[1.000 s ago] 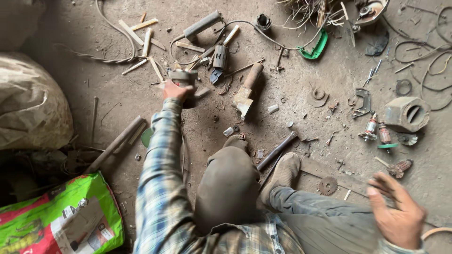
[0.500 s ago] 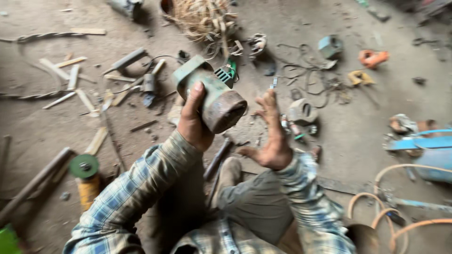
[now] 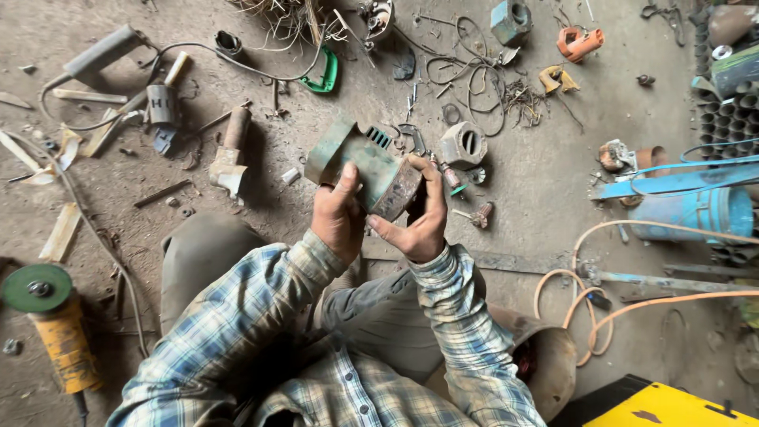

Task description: The person sits on the floor and uses an angle grinder to cut and grind a small electric motor, producing sparks. They then use a hammer to tap the motor casing and inspect the component by turning it over in their hands.

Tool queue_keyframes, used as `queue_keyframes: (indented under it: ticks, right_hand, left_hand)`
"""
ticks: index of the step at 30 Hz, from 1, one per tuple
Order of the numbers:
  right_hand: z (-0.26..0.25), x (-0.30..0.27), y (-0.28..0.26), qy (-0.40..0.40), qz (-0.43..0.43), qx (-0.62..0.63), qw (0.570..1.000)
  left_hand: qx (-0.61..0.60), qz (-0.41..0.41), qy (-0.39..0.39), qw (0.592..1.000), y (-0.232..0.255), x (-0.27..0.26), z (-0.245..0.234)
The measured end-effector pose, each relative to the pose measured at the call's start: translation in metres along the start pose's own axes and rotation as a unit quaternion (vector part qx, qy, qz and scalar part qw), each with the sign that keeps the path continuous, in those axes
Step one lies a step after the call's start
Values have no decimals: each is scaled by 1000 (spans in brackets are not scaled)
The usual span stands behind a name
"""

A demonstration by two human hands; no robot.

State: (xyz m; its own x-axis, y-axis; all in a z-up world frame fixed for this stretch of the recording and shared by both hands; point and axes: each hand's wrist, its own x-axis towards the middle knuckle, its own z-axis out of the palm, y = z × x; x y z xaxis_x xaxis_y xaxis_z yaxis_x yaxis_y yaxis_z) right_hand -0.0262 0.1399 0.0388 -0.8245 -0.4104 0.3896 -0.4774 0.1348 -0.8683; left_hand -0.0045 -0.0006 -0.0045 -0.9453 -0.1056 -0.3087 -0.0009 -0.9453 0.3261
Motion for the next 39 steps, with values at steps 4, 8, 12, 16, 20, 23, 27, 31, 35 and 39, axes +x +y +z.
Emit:
queue_keyframes:
  ticks: [4, 8, 12, 16, 20, 23, 27, 31, 35, 39]
  right_hand:
    - [0, 7, -1, 31, -8, -57, 998]
    - [1, 17, -11, 25, -39, -216, 975]
    - [-2, 25, -19, -14, -13, -293, 956]
    - [-5, 16, -25, -67, -55, -375, 923]
    - [-2, 9, -27, -110, -126, -370, 914]
    - [-5, 4, -27, -124, -146, -354, 915]
    - [-5, -7, -20, -108, -147, -319, 930]
    - [-4, -16, -13, -115, -128, -326, 929]
    - [-5, -19, -10, -116, -110, -329, 930]
    - [-3, -19, -8, -121, -102, -313, 936]
  left_hand:
    - [1, -87, -65, 994, -6, 15, -26]
    - [113, -184, -51, 975, -24, 24, -62]
    - [424, -127, 49, 895, -29, 28, -94]
    - [416, 14, 73, 906, -21, 34, -98]
    - [143, -92, -41, 985, -17, 36, -79]
    - [3, -144, -110, 983, -20, 30, -64]
    - [-103, -218, -121, 963, -26, 21, -58]
    - [-72, -151, -108, 980, -33, 22, -65]
    - [-18, -116, -68, 991, -42, 23, -74]
    - [-37, -159, -16, 986, -54, 16, -76]
